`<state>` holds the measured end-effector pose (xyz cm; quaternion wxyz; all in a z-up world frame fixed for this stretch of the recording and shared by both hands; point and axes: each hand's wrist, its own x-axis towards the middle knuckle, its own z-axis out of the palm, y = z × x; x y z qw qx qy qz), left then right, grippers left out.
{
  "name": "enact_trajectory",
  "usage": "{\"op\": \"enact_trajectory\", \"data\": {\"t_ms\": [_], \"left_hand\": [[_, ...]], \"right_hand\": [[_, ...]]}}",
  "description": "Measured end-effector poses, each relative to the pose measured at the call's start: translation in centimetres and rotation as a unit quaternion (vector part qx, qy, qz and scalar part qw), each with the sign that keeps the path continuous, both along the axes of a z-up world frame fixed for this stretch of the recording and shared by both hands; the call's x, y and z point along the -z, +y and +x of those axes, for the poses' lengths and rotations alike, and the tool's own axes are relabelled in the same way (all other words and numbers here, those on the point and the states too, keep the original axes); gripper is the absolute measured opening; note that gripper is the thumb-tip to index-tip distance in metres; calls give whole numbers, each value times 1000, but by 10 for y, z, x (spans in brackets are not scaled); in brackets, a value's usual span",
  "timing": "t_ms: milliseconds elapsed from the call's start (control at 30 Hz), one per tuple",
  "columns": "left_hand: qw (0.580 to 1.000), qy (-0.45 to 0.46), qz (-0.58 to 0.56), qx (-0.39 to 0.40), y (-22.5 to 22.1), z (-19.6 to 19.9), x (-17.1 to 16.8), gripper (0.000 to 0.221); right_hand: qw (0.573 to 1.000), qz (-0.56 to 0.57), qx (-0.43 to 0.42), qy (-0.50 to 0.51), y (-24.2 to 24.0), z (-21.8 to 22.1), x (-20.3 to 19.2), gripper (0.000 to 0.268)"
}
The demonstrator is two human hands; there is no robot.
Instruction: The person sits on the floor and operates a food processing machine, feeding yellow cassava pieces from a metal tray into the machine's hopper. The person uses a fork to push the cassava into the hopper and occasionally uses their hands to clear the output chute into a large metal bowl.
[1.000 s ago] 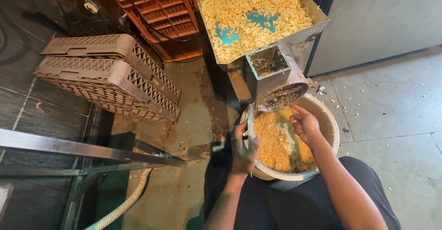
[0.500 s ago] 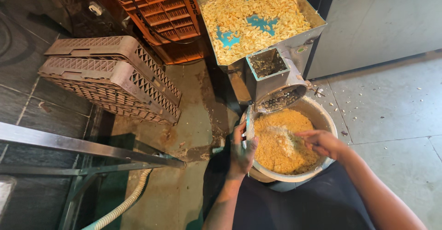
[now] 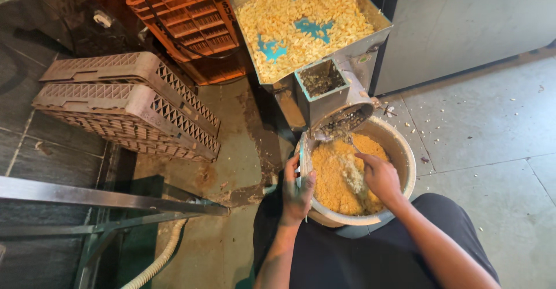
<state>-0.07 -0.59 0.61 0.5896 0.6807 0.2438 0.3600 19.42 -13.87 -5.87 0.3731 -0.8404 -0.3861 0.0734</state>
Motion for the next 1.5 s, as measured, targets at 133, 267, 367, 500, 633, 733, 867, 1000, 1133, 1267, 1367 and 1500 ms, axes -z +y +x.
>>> {"op": "enact_trajectory", "data": {"t_ms": [133,267,367,500,633,733,867,1000,1133,1267,1367,1500], "left_hand": [[1000,4,-16,4,0,-2,-3,70],[1000,-4,-16,11,1,1,-2,71],[1000,20,-10,4,2,-4,-2,71],[1000,22,21,-3,3,-2,-2,67],[1000,15,24,-4,3,-2,-2,66],[999,16,32,1,6,-4,-4,66],[1000,5,26,7,1,-5,-1,66],[997,-69,8,34,5,0,-5,66],[987,-22,158,-34,6,-2,-5,59],[992,-37,113,-32,1,0,4,58],[993,-42,105,-33,2,4,6,58],[991,-18,122,-49,-1,6,2,61]], "right_hand": [[998,25,13,55,-9,9,20,41],[975,52,67,207,-20,3,39,34],[960,123,103,229,-29,7,42,34],[983,75,101,130,-13,43,30,36],[973,90,73,201,35,65,30,38],[883,92,68,456,54,63,38,45],[751,68,6,657,22,70,52,49],[776,-52,-59,626,-21,97,53,54],[955,-88,-239,150,-66,89,49,50],[993,-42,-81,-76,-92,38,47,63],[988,-125,-42,-83,-82,-3,51,52],[917,-338,-203,-55,-76,-12,55,57]]}}
